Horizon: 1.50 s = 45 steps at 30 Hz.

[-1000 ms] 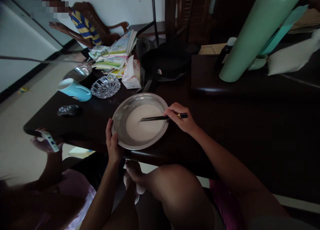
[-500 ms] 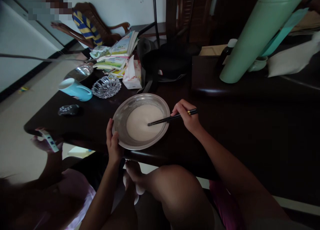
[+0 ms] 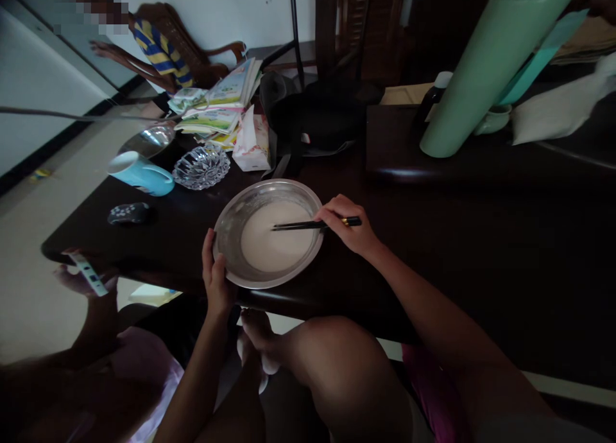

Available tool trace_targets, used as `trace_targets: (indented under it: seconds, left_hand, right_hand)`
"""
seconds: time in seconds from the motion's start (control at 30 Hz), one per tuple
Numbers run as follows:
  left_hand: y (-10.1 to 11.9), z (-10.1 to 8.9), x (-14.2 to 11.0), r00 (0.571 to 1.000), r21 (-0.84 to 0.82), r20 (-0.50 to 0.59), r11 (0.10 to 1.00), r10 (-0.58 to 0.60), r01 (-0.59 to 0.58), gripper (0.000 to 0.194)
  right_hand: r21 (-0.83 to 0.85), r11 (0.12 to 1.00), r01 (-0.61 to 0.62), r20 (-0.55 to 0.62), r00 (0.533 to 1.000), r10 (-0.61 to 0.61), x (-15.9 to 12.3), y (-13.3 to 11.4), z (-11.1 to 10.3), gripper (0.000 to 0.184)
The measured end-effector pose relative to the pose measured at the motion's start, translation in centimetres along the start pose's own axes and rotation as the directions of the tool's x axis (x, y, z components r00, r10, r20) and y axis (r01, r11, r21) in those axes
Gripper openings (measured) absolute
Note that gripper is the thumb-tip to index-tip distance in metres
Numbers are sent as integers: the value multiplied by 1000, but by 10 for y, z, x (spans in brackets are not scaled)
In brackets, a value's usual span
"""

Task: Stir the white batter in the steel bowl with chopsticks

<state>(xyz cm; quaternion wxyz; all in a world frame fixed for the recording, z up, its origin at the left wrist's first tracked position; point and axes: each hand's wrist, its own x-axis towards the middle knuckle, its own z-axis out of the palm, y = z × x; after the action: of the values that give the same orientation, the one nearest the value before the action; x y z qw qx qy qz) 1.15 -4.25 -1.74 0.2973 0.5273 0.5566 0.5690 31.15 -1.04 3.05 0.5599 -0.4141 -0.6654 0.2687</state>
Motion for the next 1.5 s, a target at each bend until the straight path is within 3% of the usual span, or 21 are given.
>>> trace_targets:
  seconds: [0.1,0.17,0.27,0.43,0.6,0.77,0.93,1.07,1.23,1.4,1.5]
  left_hand:
    - [1,1,0,1000,-15,3,1000,-7,7,61]
    - [1,1,0,1000,-29,2,1000,-9,9,60]
    - [1,2,0,1000,-29,-5,1000,-7,7,60]
    - [0,0,0,1000,7,8,1000,20,-20,60]
    - [1,0,0,1000,9,6,1000,14,-14,61]
    - [2,0,0,1000,13,10,1000,17,-17,60]
    - [3,1,-1,1000,17,0,1000,7,-7,60]
    - [4,1,-1,1000,16,5,1000,6,-6,60]
    - [3,1,0,1000,7,-2,1000,-1,1,62]
    - [2,1,-1,1000,2,3,1000,-1,1,61]
    - [2,1,-1,1000,6,5,1000,0,0,60]
  right_hand:
    - [84,994,-69,-159,984,82,-1,2,0,38]
    - [107,991,-85,-106,990,96,-1,3,0,39]
    - [23,999,-26,49,999,25,-1,2,0,33]
    - [74,995,-71,-137,987,81,0,0,-2,37]
    - [13,1000,-28,62,998,27,0,-1,-1,33]
    - [59,996,-62,-147,987,70,0,0,-1,38]
    - [-7,1000,-21,44,999,22,-1,-1,1,37]
    - [36,997,-74,-112,991,78,0,-1,-1,41]
    - [3,999,-33,64,997,33,0,0,0,36]
    - [63,995,-83,-119,989,90,1,0,-2,39]
    - [49,996,-81,5,997,80,1,-2,-2,39]
